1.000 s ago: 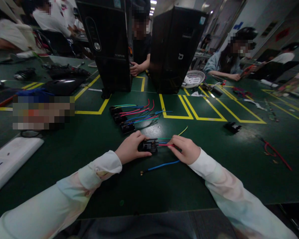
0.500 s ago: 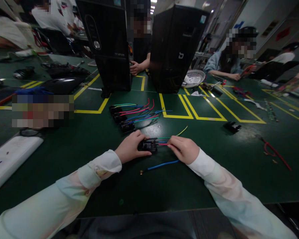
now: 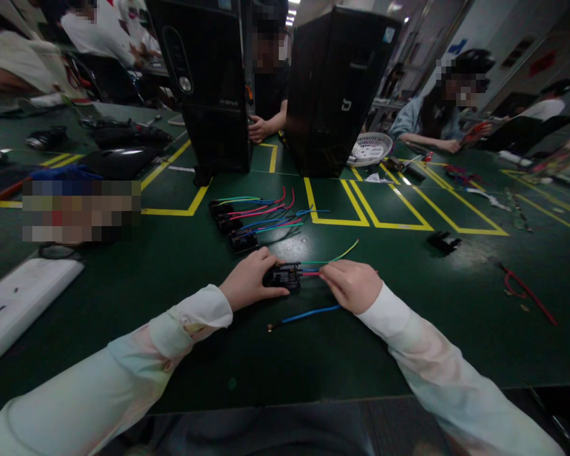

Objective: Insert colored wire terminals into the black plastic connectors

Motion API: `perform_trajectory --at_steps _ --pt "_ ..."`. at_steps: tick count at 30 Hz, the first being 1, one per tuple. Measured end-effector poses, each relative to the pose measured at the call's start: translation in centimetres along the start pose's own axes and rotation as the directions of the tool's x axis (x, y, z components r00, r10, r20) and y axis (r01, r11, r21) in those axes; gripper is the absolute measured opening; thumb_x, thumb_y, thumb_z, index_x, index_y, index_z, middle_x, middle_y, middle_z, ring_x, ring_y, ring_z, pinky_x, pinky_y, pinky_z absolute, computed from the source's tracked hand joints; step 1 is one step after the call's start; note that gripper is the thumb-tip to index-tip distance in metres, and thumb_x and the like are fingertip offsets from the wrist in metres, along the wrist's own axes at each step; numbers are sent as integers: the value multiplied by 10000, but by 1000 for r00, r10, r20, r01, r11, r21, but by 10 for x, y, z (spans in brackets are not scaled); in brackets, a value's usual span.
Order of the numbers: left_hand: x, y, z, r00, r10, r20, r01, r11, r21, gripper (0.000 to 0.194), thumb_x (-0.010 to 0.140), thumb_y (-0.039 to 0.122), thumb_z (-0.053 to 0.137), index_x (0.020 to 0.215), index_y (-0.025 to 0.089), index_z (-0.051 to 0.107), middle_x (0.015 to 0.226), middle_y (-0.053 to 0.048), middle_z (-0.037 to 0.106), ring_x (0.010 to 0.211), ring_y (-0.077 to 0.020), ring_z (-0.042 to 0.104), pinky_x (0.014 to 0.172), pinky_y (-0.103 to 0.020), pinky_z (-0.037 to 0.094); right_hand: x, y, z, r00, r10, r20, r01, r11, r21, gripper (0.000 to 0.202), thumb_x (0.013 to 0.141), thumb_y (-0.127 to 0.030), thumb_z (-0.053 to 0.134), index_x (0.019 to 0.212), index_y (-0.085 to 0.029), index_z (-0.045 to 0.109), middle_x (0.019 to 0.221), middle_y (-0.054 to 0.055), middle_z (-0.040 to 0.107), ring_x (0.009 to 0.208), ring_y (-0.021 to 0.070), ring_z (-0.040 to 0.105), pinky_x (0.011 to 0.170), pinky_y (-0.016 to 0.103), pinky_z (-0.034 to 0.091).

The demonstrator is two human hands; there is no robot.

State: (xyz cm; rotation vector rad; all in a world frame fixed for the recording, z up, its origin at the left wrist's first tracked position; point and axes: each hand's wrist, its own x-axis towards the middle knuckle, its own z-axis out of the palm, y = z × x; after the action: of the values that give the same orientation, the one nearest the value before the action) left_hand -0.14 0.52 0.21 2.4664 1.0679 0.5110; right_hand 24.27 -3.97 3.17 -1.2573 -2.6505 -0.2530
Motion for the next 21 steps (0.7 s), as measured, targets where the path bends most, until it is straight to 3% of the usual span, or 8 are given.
perform_trajectory --at_steps 8,11,21 --pt "1 -1 0 1000 7 6 -7 1000 9 561 693 560 609 1111 192 545 964 -59 483 919 -233 505 814 -372 437 -3 1 7 1000 14 -20 -12 996 88 284 917 -232 311 837 -160 573 770 63 632 685 129 566 588 226 337" --pt "1 0 -1 1000 2 14 -3 1000 8 563 694 563 606 1114 194 544 970 -61 483 926 -236 503 816 -373 436 -3 1 8 999 15 29 -18 993 113 263 911 -229 325 828 -169 567 759 54 631 653 122 561 571 223 333" --pt "1 0 -1 1000 2 2 -2 1000 -12 543 688 551 613 1107 211 551 971 -57 486 920 -238 502 811 -378 435 -3 1 5 998 45 44 -48 995 86 248 907 -244 344 817 -180 566 762 45 637 648 119 564 552 231 294"
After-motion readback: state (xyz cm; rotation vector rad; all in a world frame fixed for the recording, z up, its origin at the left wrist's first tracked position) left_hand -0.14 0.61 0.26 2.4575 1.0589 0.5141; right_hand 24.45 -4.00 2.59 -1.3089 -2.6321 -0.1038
